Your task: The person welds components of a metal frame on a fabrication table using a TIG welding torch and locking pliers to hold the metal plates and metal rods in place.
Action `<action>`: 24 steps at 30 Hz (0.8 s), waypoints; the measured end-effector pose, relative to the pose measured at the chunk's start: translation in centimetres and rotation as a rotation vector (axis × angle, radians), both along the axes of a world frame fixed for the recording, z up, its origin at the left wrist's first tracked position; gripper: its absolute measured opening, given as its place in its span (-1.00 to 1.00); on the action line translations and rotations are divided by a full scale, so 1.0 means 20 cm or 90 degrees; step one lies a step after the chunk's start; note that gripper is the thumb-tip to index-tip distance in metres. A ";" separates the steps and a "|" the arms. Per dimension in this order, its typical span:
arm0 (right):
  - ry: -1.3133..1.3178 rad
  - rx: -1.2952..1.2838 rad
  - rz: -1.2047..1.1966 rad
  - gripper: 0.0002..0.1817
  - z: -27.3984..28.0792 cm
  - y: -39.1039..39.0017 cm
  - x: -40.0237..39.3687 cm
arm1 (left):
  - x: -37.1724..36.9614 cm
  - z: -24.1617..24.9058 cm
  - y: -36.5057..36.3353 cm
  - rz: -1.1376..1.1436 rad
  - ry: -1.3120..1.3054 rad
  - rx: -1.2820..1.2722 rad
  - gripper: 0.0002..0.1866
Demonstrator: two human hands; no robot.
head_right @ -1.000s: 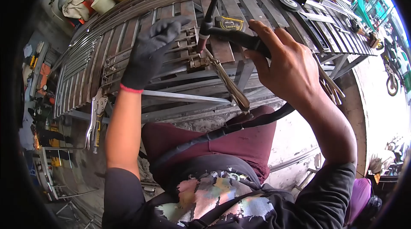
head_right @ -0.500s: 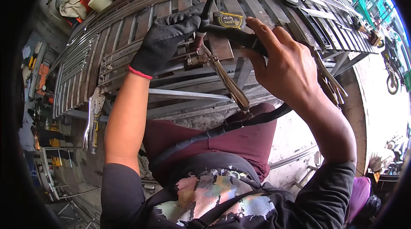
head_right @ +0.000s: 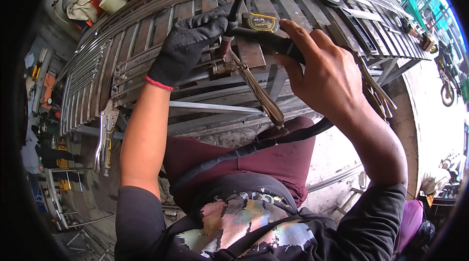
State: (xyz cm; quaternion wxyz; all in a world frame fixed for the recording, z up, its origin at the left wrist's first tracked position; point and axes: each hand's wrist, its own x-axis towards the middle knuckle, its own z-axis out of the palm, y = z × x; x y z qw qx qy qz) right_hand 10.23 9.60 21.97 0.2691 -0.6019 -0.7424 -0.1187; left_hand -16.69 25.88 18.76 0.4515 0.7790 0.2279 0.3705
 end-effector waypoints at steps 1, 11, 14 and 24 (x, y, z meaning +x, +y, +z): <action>-0.001 -0.002 -0.001 -0.30 0.00 0.00 0.00 | 0.00 -0.01 0.00 -0.004 -0.011 -0.005 -0.64; -0.022 0.006 0.009 -0.36 -0.01 0.00 0.02 | -0.04 -0.03 0.06 0.025 0.119 0.284 -0.61; -0.031 0.003 0.001 -0.34 -0.01 0.00 0.02 | -0.04 -0.07 0.10 0.079 0.122 0.574 -0.60; -0.015 -0.013 -0.027 -0.29 0.01 0.00 -0.01 | -0.01 0.00 0.03 0.034 0.127 0.137 -0.67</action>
